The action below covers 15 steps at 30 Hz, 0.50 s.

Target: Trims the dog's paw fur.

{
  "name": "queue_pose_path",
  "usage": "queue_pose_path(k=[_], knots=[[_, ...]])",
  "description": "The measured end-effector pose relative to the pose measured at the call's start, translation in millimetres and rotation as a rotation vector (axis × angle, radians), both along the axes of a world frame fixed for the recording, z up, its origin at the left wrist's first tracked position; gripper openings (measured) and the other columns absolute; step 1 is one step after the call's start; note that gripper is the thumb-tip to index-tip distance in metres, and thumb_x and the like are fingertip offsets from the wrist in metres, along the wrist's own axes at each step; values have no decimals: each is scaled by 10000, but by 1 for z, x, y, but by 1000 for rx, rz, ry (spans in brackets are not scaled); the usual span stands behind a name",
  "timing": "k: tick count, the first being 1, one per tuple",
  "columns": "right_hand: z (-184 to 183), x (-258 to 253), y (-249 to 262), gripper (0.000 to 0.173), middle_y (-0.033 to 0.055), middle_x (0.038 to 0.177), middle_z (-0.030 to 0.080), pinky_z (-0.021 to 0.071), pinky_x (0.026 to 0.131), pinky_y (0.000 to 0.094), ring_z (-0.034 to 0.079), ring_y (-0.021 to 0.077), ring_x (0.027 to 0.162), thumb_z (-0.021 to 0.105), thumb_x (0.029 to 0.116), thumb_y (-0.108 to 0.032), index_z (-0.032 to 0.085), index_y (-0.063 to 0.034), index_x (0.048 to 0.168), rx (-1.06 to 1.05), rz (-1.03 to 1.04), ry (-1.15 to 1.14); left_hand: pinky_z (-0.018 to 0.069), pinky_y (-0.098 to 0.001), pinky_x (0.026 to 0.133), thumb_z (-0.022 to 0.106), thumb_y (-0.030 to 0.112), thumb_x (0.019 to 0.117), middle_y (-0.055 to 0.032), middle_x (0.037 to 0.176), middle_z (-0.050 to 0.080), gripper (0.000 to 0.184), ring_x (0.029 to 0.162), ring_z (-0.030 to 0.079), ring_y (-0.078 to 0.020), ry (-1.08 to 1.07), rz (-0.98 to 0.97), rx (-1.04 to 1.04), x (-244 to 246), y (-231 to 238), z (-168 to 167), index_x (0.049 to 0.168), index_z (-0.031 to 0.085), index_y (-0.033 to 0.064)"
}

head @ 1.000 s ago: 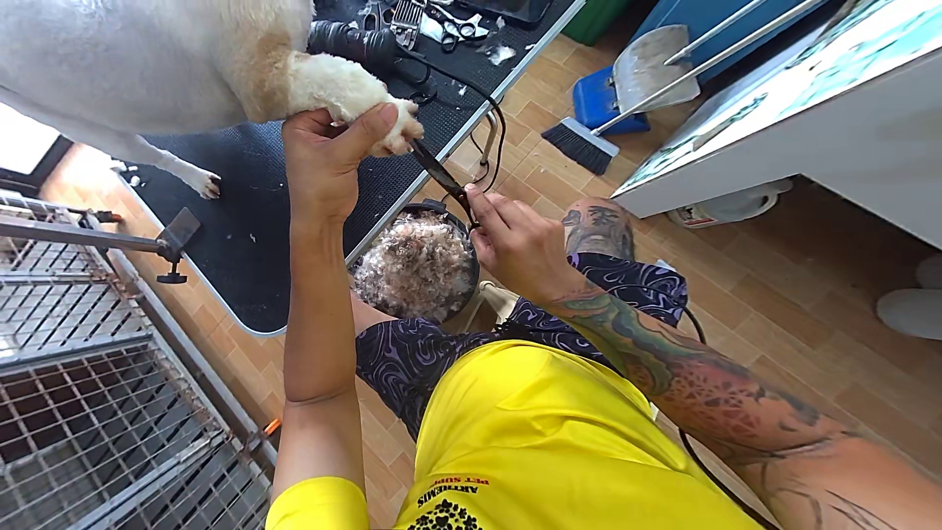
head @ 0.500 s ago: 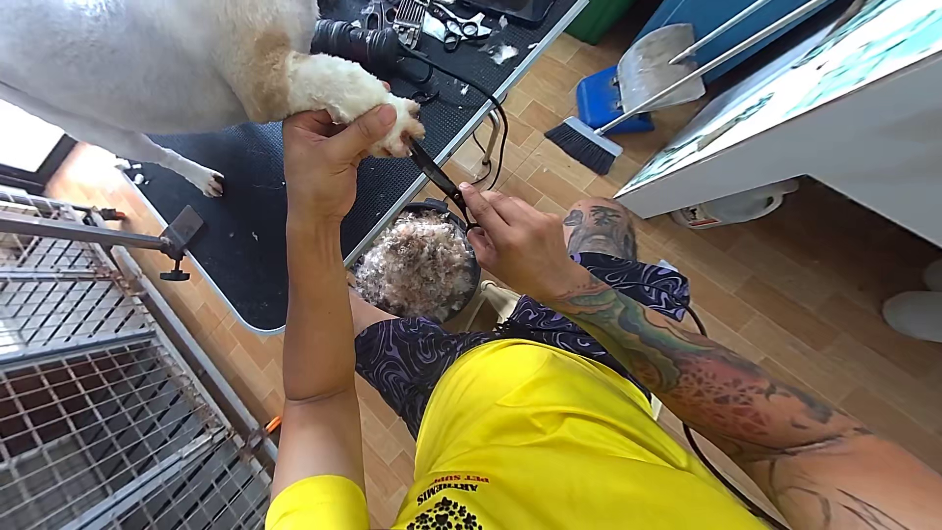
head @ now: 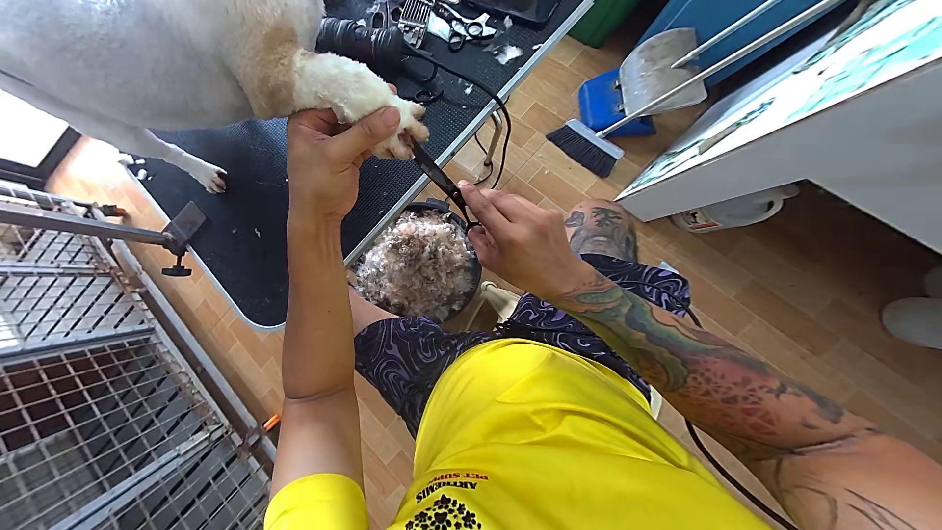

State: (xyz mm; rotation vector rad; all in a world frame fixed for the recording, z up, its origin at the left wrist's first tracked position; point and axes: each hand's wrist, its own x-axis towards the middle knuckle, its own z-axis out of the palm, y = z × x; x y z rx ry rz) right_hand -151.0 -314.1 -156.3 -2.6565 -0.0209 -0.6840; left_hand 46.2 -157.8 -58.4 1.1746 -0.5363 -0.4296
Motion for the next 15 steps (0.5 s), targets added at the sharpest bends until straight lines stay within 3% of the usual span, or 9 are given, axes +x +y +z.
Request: queue_pose_path(k=[6, 11, 15], knots=[[1, 1, -1, 511, 174, 1087, 702, 556, 592, 427, 691, 302, 782, 602, 956, -81, 560, -17, 1461, 13, 20, 0, 641, -422, 833, 777, -71, 833, -176, 1043, 745, 283, 937, 747, -265, 11, -15, 3, 1, 1, 0, 1091, 660, -57], [-2, -3, -1, 532, 187, 1151, 713, 603, 691, 420, 726, 292, 902, 633, 929, -84, 563, 2, 1449, 92, 38, -40, 642, -424, 822, 764, -93, 823, -182, 1045, 743, 294, 930, 747, -267, 51, -18, -19, 1, -1, -1, 1090, 649, -52], [-16, -14, 1, 516, 192, 1149, 720, 602, 656, 411, 735, 291, 875, 631, 924, -80, 581, 4, 1431, 62, 4, -83, 642, -423, 820, 748, -103, 823, -183, 1035, 742, 292, 925, 749, -270, 76, -41, -54, 1, -2, -1, 1088, 639, -46]])
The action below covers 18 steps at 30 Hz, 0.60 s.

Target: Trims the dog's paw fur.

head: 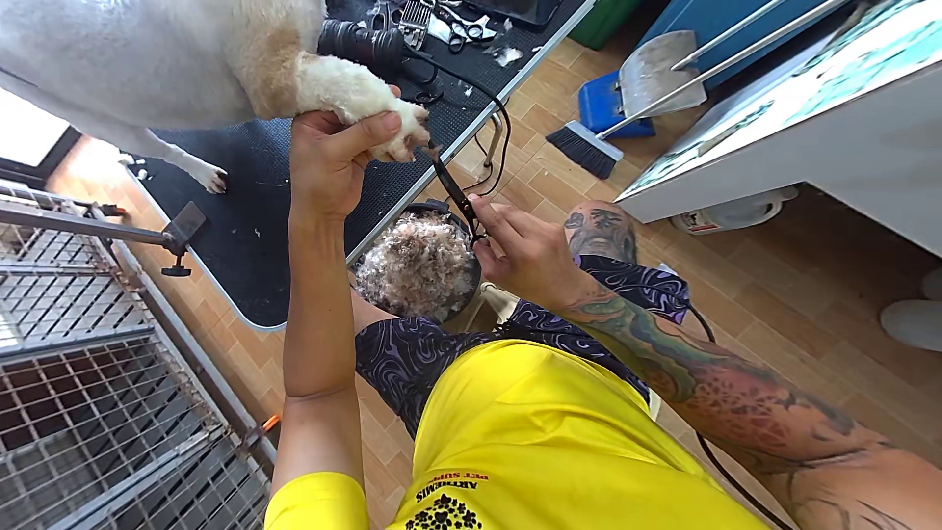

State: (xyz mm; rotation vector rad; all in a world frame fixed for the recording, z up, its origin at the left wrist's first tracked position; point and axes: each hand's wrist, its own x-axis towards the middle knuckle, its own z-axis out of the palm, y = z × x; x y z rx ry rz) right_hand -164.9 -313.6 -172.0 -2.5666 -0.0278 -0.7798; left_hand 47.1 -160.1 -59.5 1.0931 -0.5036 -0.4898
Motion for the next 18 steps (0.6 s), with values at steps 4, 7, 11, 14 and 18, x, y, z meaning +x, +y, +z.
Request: queue_pose_path(k=[4, 7, 11, 14, 18], knots=[[-3, -2, -1, 485, 179, 1109, 712, 557, 567, 418, 700, 299, 773, 596, 952, -78, 588, -14, 1433, -53, -27, 56, 642, -432, 818, 743, -109, 821, -201, 1059, 735, 308, 932, 746, -280, 17, -21, -14, -1, -1, 1, 1101, 628, -53], [4, 1, -3, 497, 171, 1118, 708, 550, 569, 427, 694, 302, 777, 592, 961, -100, 574, -34, 1453, -67, -32, 86, 646, -431, 797, 743, -106, 819, -197, 1052, 735, 316, 913, 747, -280, 8, -25, -8, -2, -2, 1, 1107, 628, -52], [11, 3, -5, 515, 177, 1126, 700, 550, 573, 443, 691, 315, 790, 603, 952, -104, 565, -37, 1462, -65, -15, 98, 649, -444, 777, 742, -92, 830, -208, 1064, 731, 324, 908, 747, -292, 7, -43, 5, -2, 0, 1, 1128, 621, -58], [14, 5, -7, 510, 174, 1093, 697, 535, 553, 437, 680, 313, 768, 602, 951, -102, 572, -31, 1454, -70, -5, 92, 650, -436, 781, 747, -95, 827, -210, 1072, 733, 327, 918, 749, -294, 6, -45, 18, -2, 0, 2, 1126, 622, -56], [18, 5, -8, 503, 172, 1089, 698, 549, 583, 433, 685, 309, 792, 602, 951, -91, 574, -21, 1449, -57, 15, 98, 651, -432, 783, 746, -97, 829, -214, 1077, 732, 306, 924, 749, -295, 5, -46, 28, -1, 0, 1, 1113, 636, -68]])
